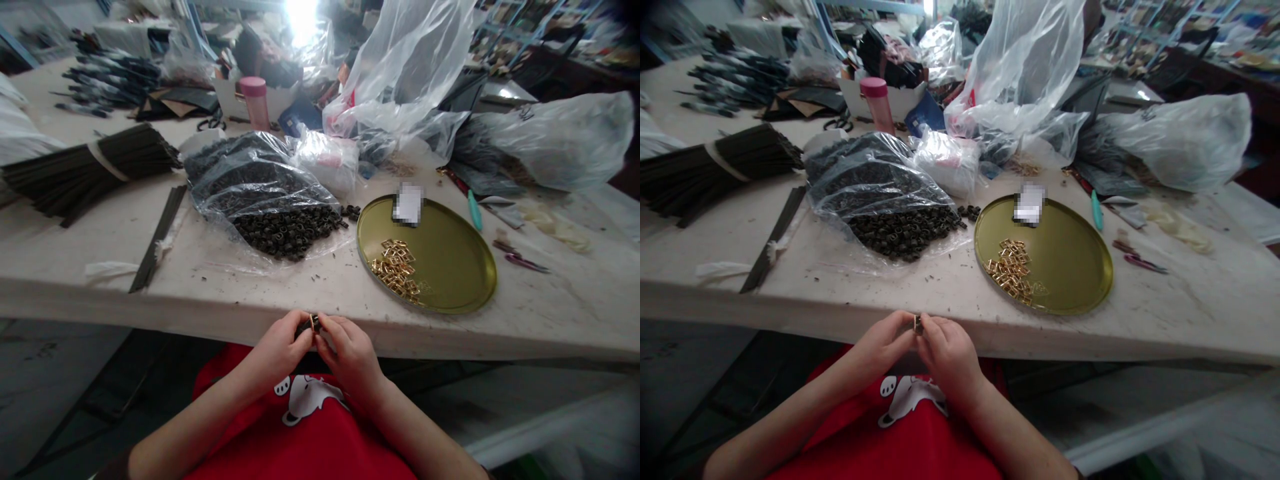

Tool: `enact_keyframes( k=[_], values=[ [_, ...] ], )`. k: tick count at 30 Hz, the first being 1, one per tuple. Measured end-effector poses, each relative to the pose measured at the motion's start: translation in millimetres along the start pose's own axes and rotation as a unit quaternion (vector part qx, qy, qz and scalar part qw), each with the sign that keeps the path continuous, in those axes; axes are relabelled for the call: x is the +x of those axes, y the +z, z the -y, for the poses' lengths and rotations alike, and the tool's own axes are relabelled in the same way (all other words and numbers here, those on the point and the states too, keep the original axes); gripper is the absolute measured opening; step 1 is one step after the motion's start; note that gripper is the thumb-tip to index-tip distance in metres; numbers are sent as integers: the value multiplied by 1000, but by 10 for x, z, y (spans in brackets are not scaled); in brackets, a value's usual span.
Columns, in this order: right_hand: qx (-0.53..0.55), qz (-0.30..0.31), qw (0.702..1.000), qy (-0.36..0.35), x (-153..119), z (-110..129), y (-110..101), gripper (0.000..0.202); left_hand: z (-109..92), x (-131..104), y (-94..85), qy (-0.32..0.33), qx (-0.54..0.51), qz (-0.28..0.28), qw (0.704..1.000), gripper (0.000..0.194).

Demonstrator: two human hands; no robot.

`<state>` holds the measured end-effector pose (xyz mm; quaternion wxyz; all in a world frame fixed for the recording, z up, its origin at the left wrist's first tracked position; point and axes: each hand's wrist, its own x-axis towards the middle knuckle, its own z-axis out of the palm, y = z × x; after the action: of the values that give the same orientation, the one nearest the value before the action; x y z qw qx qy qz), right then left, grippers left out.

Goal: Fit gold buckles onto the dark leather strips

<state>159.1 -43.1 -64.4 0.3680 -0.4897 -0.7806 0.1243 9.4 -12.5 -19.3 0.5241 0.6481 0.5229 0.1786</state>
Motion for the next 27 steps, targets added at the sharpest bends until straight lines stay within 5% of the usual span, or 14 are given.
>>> enact_keyframes(
  k=[8,15,18,23,27],
  values=[
    [-15,-50,998,-46,9,0,-1,32,16,-28,51,-6,-19,9,1000,22],
    [128,-33,990,52,31,35,-38,23,20,-20,24,0,-4,-5,1000,18],
    [282,-21,938,199,38,32,-39,12,-1,-21,19,-8,37,-11,999,17],
    [497,10,783,373,97,-18,-38,23,-20,-34,43,9,95,-6,995,15],
    [522,43,758,389,139,-21,-86,18,-38,-43,38,16,124,14,992,17]
  ],
)
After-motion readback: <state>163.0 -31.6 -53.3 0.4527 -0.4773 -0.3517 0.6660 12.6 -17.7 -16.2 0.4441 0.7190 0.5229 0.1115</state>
